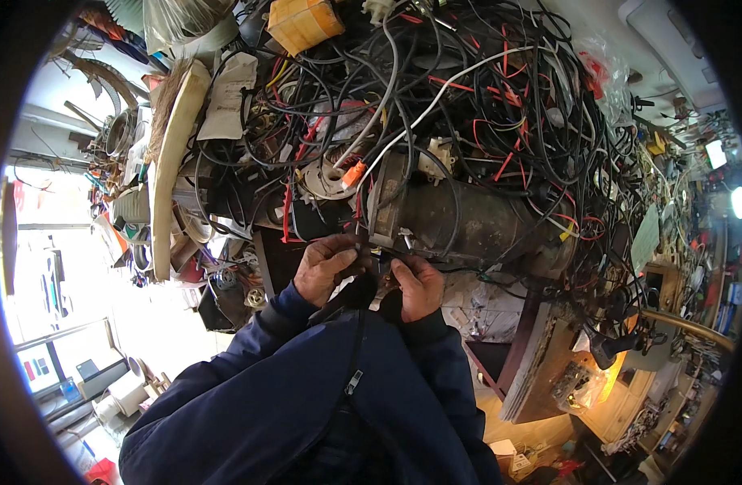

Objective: The person works on a tangled mass of wires and electronic components, using a red handheld tool to strip or cut wires. They repeatedly handle small wire ends and connectors, moving between the wire pile and a cluttered workbench.

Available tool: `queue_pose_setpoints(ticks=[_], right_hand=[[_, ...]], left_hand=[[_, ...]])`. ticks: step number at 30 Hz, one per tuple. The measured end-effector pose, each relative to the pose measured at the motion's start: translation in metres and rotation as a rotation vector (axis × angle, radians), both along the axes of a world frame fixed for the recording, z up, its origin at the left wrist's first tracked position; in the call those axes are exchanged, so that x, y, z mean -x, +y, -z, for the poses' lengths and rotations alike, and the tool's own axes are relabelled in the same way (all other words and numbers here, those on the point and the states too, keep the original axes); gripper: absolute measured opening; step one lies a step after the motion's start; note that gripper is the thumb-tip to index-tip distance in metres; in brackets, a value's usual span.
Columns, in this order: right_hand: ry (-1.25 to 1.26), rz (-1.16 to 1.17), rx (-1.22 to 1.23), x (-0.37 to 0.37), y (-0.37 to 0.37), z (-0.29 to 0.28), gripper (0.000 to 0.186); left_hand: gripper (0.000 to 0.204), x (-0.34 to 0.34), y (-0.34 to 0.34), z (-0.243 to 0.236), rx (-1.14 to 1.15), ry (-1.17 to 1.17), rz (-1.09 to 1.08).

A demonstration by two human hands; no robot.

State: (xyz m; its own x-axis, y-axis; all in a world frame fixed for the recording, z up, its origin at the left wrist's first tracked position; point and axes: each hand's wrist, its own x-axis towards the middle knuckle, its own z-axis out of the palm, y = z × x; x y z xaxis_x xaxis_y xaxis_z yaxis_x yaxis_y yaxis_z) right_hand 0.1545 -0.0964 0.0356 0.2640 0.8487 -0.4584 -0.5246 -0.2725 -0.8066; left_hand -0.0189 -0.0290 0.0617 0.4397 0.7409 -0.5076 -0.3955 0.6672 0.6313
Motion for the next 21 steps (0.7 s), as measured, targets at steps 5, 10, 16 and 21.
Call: queue_pose_setpoints(ticks=[5,10,16,21], right_hand=[[-0.082,-0.023,-0.003,-0.006,-0.003,0.007,0.012],[-0.463,-0.169,-0.088,-0.002,0.009,-0.007,0.016],[-0.778,-0.379,-0.275,0.001,0.011,-0.008,0.017],[-0.845,-0.398,-0.345,0.003,0.012,-0.018,0.015]], left_hand=[[0.027,-0.002,-0.002,0.014,-0.02,0.035,-0.068],[0.025,-0.011,0.004,0.016,-0.039,0.083,-0.137],[0.021,-0.019,0.005,0.037,-0.19,0.281,-0.099],[0.022,-0.026,0.004,0.033,-0.178,0.364,-0.081]])
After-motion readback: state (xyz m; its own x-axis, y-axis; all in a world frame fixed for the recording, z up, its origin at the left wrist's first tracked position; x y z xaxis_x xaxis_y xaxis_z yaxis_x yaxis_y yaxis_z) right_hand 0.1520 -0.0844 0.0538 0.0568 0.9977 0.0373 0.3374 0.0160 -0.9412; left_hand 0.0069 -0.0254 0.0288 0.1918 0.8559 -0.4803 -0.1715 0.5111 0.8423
